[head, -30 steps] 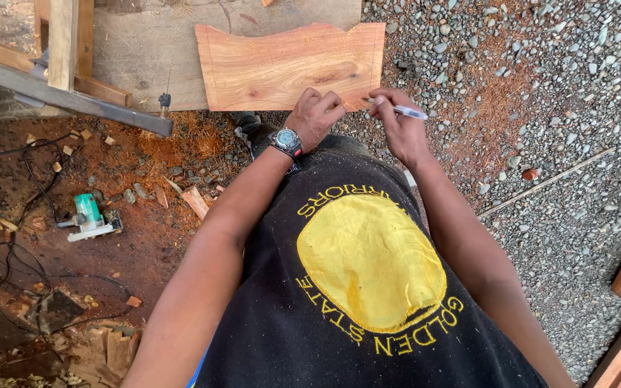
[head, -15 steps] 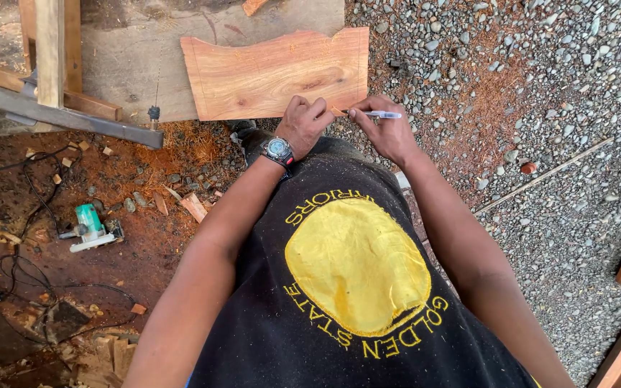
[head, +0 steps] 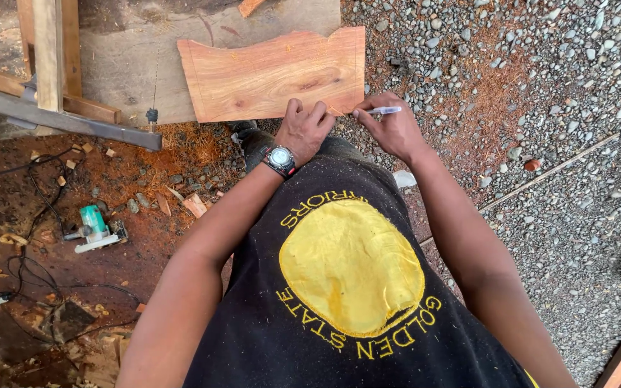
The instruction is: The person marks a piece of wood with a pen while holding it on a workbench. They then lift the wood to inspect it and place it back down to continue marking.
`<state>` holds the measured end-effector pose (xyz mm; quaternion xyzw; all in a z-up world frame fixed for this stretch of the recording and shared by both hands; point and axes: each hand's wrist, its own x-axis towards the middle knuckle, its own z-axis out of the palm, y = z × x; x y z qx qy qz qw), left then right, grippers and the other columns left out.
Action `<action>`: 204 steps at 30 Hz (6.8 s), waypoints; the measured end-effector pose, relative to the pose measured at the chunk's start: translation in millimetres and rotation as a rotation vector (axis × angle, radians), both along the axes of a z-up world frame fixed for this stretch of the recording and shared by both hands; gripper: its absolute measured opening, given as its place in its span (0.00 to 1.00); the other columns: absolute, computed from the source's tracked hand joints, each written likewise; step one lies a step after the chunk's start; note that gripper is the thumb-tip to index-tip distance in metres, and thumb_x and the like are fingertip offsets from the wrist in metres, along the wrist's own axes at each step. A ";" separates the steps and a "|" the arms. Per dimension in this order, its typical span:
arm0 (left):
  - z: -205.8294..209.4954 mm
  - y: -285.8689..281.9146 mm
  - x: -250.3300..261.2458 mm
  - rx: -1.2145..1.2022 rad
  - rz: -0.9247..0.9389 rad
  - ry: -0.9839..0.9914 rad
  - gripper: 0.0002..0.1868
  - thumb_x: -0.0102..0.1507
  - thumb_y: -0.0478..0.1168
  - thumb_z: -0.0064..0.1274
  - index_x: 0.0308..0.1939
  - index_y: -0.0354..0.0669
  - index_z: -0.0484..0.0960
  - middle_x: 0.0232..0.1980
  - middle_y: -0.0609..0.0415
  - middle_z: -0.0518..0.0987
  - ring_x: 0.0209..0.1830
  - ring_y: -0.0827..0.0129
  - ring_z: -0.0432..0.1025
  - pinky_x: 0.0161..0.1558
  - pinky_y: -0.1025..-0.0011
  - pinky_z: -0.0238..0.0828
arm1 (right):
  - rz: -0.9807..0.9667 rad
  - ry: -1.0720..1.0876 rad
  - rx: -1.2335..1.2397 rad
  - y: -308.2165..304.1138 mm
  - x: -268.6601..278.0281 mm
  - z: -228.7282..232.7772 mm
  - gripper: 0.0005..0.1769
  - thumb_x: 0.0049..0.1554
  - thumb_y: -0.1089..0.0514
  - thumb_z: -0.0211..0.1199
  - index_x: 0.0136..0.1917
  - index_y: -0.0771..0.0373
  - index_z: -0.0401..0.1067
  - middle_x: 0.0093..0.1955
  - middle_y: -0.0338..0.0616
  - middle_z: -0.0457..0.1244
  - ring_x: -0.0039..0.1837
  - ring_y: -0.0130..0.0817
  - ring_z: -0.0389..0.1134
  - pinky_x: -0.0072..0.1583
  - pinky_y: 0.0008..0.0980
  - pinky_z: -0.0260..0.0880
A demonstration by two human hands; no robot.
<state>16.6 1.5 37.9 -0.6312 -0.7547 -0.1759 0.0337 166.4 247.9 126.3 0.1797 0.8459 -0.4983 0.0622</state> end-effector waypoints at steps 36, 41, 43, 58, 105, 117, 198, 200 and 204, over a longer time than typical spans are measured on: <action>-79.9 -17.8 76.0 -0.550 0.039 -0.222 0.50 0.75 0.35 0.46 0.97 0.14 0.44 0.27 0.50 0.87 0.23 0.56 0.84 0.22 0.44 0.79 | 0.338 -0.139 0.057 -21.0 -101.0 29.6 0.12 0.80 0.48 0.76 0.65 0.57 0.91 0.59 0.69 0.76 0.62 0.63 0.78 0.64 0.60 0.75; -64.7 -19.0 70.2 -0.513 0.039 -0.213 0.42 0.74 0.34 0.47 0.91 0.13 0.59 0.28 0.48 0.89 0.23 0.55 0.84 0.20 0.47 0.76 | 0.363 -0.198 0.109 -0.8 -92.4 9.2 0.15 0.80 0.44 0.73 0.64 0.56 0.91 0.57 0.70 0.77 0.62 0.68 0.81 0.67 0.62 0.77; -65.2 -23.2 73.3 -0.517 0.039 -0.226 0.45 0.75 0.34 0.46 0.93 0.11 0.52 0.27 0.49 0.88 0.22 0.55 0.82 0.20 0.46 0.77 | 0.369 -0.208 0.173 0.4 -92.6 15.0 0.18 0.83 0.44 0.71 0.65 0.59 0.90 0.56 0.67 0.77 0.63 0.63 0.81 0.70 0.59 0.78; -39.8 2.8 -25.3 -0.043 0.133 -0.299 0.02 0.80 0.45 0.57 0.55 0.57 0.82 0.49 0.63 0.73 0.42 0.49 0.87 0.49 0.48 0.85 | -0.231 -0.064 0.097 51.3 -2.8 13.9 0.08 0.81 0.49 0.80 0.61 0.53 0.90 0.49 0.47 0.78 0.53 0.45 0.80 0.58 0.48 0.80; 34.5 18.1 -128.1 0.675 0.746 -1.802 0.65 0.61 0.82 0.67 0.91 0.46 0.72 1.04 0.36 0.56 1.05 0.45 0.47 0.95 0.22 0.28 | -0.362 -0.013 -0.828 -46.3 32.3 31.5 0.13 0.72 0.54 0.78 0.47 0.57 0.78 0.39 0.32 0.64 0.34 0.17 0.51 0.35 0.24 0.50; 33.4 8.4 -157.6 0.715 0.544 -1.614 0.47 0.73 0.77 0.70 0.89 0.58 0.83 0.99 0.42 0.70 1.02 0.44 0.58 0.95 0.25 0.36 | -0.377 0.041 -0.900 -16.1 40.3 29.8 0.09 0.76 0.58 0.76 0.66 0.64 0.87 0.46 0.43 0.74 0.33 0.17 0.54 0.37 0.21 0.55; -10.7 -126.5 -140.0 1.227 1.016 -1.725 0.29 0.80 0.68 0.70 0.72 0.54 0.91 0.69 0.52 0.92 0.68 0.63 0.84 0.71 0.49 0.88 | -0.069 0.045 -0.392 -122.4 -204.1 46.6 0.18 0.72 0.45 0.86 0.51 0.57 0.83 0.42 0.37 0.71 0.43 0.26 0.71 0.42 0.30 0.74; 22.4 -104.8 -120.2 1.075 1.021 -1.693 0.32 0.77 0.69 0.74 0.72 0.52 0.90 0.65 0.52 0.92 0.64 0.64 0.86 0.62 0.52 0.91 | -0.134 0.055 -0.391 -118.0 -186.3 42.7 0.19 0.72 0.44 0.87 0.51 0.57 0.82 0.41 0.36 0.71 0.42 0.25 0.71 0.42 0.27 0.74; 25.8 -81.1 -62.3 0.689 0.985 -1.704 0.36 0.75 0.67 0.73 0.75 0.46 0.87 0.64 0.51 0.92 0.61 0.64 0.86 0.45 0.59 0.93 | -0.320 0.107 -0.404 -106.6 -172.1 30.8 0.23 0.72 0.43 0.89 0.53 0.59 0.80 0.43 0.38 0.72 0.43 0.27 0.74 0.44 0.26 0.77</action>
